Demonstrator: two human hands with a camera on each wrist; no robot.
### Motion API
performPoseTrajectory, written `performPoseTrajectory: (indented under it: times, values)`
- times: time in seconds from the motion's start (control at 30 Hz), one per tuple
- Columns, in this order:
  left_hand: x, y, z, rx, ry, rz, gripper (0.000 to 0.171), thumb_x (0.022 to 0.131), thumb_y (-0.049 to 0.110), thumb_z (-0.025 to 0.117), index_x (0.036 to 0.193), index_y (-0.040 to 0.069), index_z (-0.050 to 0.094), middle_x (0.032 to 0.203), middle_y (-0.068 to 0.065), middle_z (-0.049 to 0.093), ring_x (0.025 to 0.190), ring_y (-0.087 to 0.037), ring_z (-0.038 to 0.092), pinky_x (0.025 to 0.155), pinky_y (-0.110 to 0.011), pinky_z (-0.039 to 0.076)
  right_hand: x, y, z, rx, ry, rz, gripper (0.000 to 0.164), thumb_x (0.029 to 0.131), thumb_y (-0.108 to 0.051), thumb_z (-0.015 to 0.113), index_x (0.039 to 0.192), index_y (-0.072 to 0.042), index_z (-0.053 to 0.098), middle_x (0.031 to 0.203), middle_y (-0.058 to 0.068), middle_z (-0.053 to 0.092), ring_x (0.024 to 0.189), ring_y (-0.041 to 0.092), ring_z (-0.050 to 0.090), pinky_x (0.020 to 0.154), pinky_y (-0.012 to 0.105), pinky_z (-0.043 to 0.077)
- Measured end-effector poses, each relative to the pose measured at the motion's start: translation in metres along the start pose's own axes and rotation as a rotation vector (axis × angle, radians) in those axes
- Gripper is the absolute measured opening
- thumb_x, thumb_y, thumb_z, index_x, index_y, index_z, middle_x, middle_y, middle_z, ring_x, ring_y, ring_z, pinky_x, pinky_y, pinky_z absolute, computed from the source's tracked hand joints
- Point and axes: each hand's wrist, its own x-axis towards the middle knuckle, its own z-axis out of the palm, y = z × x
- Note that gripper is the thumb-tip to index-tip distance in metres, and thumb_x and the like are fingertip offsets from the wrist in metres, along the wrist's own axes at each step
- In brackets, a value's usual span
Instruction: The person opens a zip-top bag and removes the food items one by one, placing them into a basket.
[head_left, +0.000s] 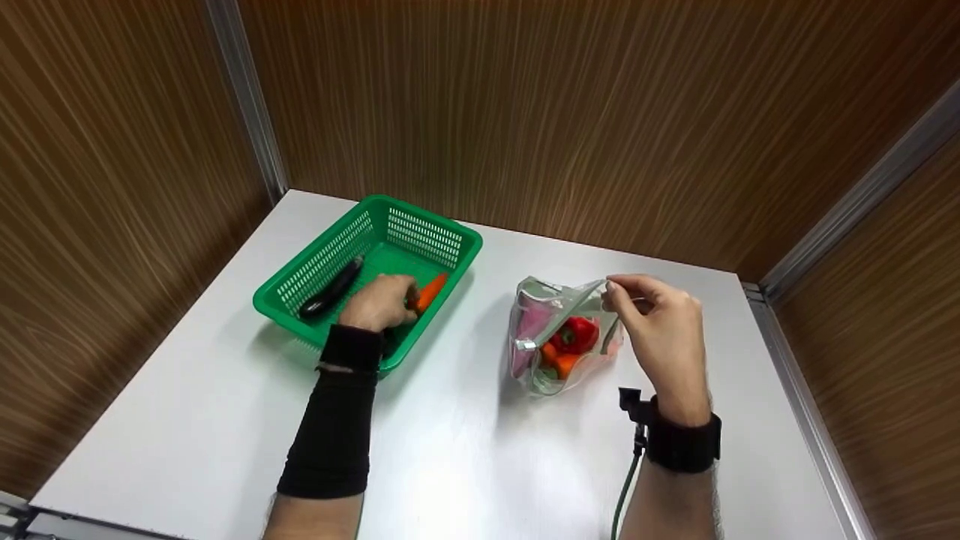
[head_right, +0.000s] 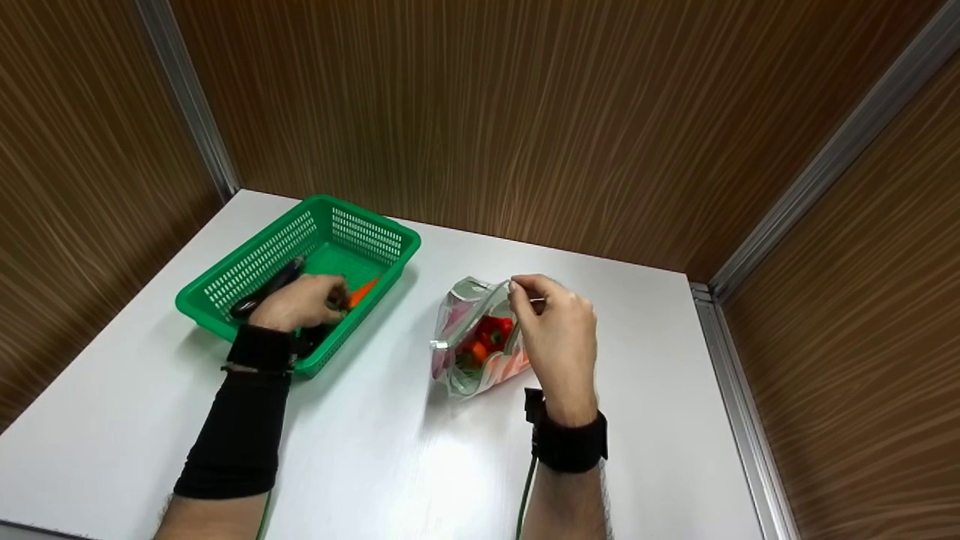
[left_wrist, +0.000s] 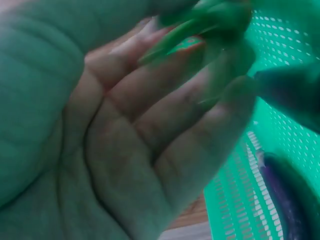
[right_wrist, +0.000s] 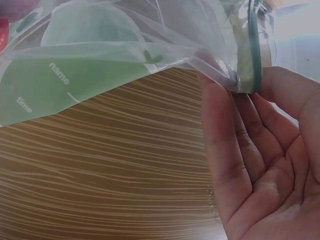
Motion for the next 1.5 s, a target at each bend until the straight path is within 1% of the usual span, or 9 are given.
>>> performPoseTrajectory:
  times: [0.1, 0.2, 0.53, 0.77, 0.9, 1.0, 1.07, 1.27, 1.5]
  values:
    - [-0.001, 0.0, 0.0, 0.033, -0.068, -0.012, 0.033, 0.108, 0.011, 0.083, 0.139, 0.0, 0.08, 0.138, -0.022, 0.082, 0.119, -0.032, 0.075, 0.109, -0.054, 0.066, 0.0, 0.0, 0.0, 0.003, -0.012, 0.01, 0.016, 0.112, -0.008, 0.078, 0.122, -0.001, 0.09, 0.107, 0.02, 0.09, 0.094, 0.036, 0.088, 0.079, 0.001, 0.056]
    - [-0.002, 0.001, -0.001, 0.045, -0.096, -0.013, 0.032, 0.109, 0.015, 0.081, 0.137, 0.0, 0.082, 0.138, -0.021, 0.083, 0.12, -0.032, 0.075, 0.112, -0.057, 0.066, 0.0, 0.0, 0.0, 0.005, -0.019, 0.014, 0.017, 0.113, -0.008, 0.078, 0.122, -0.001, 0.09, 0.108, 0.02, 0.09, 0.095, 0.037, 0.089, 0.079, 0.001, 0.056]
    - [-0.005, 0.007, -0.002, 0.056, -0.04, 0.038, 0.034, 0.112, 0.018, 0.073, 0.138, -0.002, 0.081, 0.137, -0.022, 0.083, 0.113, -0.029, 0.074, 0.105, -0.054, 0.067, -0.001, 0.001, 0.0, 0.012, -0.006, -0.005, 0.016, 0.113, -0.006, 0.077, 0.121, 0.001, 0.089, 0.104, 0.02, 0.09, 0.093, 0.038, 0.089, 0.079, 0.002, 0.056]
    - [-0.019, 0.035, -0.013, -0.001, 0.077, 0.251, 0.037, 0.118, 0.021, 0.069, 0.151, 0.005, 0.077, 0.148, -0.016, 0.082, 0.137, -0.032, 0.079, 0.115, -0.055, 0.066, -0.001, 0.001, 0.0, 0.014, -0.008, -0.003, 0.017, 0.113, -0.008, 0.078, 0.122, 0.001, 0.089, 0.106, 0.02, 0.09, 0.094, 0.035, 0.088, 0.08, 0.002, 0.057]
    - [-0.028, 0.057, -0.015, 0.0, 0.143, 0.359, 0.035, 0.118, 0.022, 0.071, 0.149, 0.009, 0.078, 0.148, -0.012, 0.083, 0.14, -0.031, 0.08, 0.117, -0.054, 0.066, 0.0, 0.001, -0.001, 0.02, 0.001, -0.013, 0.015, 0.112, -0.008, 0.079, 0.12, -0.002, 0.09, 0.105, 0.018, 0.09, 0.087, 0.014, 0.085, 0.08, 0.004, 0.058]
    - [-0.035, 0.073, -0.013, 0.022, 0.172, 0.462, 0.032, 0.118, 0.021, 0.071, 0.148, 0.01, 0.08, 0.146, -0.01, 0.084, 0.138, -0.028, 0.081, 0.116, -0.051, 0.067, 0.0, 0.001, -0.001, 0.038, 0.008, -0.019, 0.015, 0.112, -0.008, 0.079, 0.119, -0.003, 0.091, 0.105, 0.018, 0.091, 0.082, -0.004, 0.079, 0.079, 0.004, 0.059]
    - [-0.04, 0.084, -0.012, 0.047, 0.187, 0.537, 0.031, 0.119, 0.02, 0.071, 0.147, 0.012, 0.081, 0.143, -0.008, 0.086, 0.133, -0.026, 0.083, 0.112, -0.048, 0.069, 0.0, 0.001, -0.001, 0.052, 0.007, -0.021, 0.015, 0.112, -0.008, 0.079, 0.119, -0.003, 0.091, 0.105, 0.019, 0.091, 0.081, -0.01, 0.076, 0.08, 0.005, 0.06]
    - [-0.056, 0.108, -0.007, 0.117, 0.228, 0.694, 0.029, 0.117, 0.019, 0.073, 0.144, 0.016, 0.084, 0.131, -0.003, 0.09, 0.11, -0.02, 0.087, 0.094, -0.041, 0.072, -0.001, 0.0, -0.001, 0.068, -0.002, -0.022, 0.015, 0.112, -0.008, 0.08, 0.12, -0.003, 0.091, 0.105, 0.019, 0.09, 0.08, -0.011, 0.076, 0.081, 0.005, 0.06]
    - [-0.063, 0.123, 0.0, 0.11, 0.209, 0.81, 0.027, 0.115, 0.021, 0.078, 0.14, 0.013, 0.085, 0.128, -0.003, 0.09, 0.107, -0.021, 0.087, 0.095, -0.039, 0.072, -0.002, -0.001, -0.001, 0.077, 0.005, -0.032, 0.014, 0.111, -0.007, 0.08, 0.119, -0.003, 0.091, 0.107, 0.019, 0.091, 0.081, -0.014, 0.076, 0.081, 0.005, 0.061]
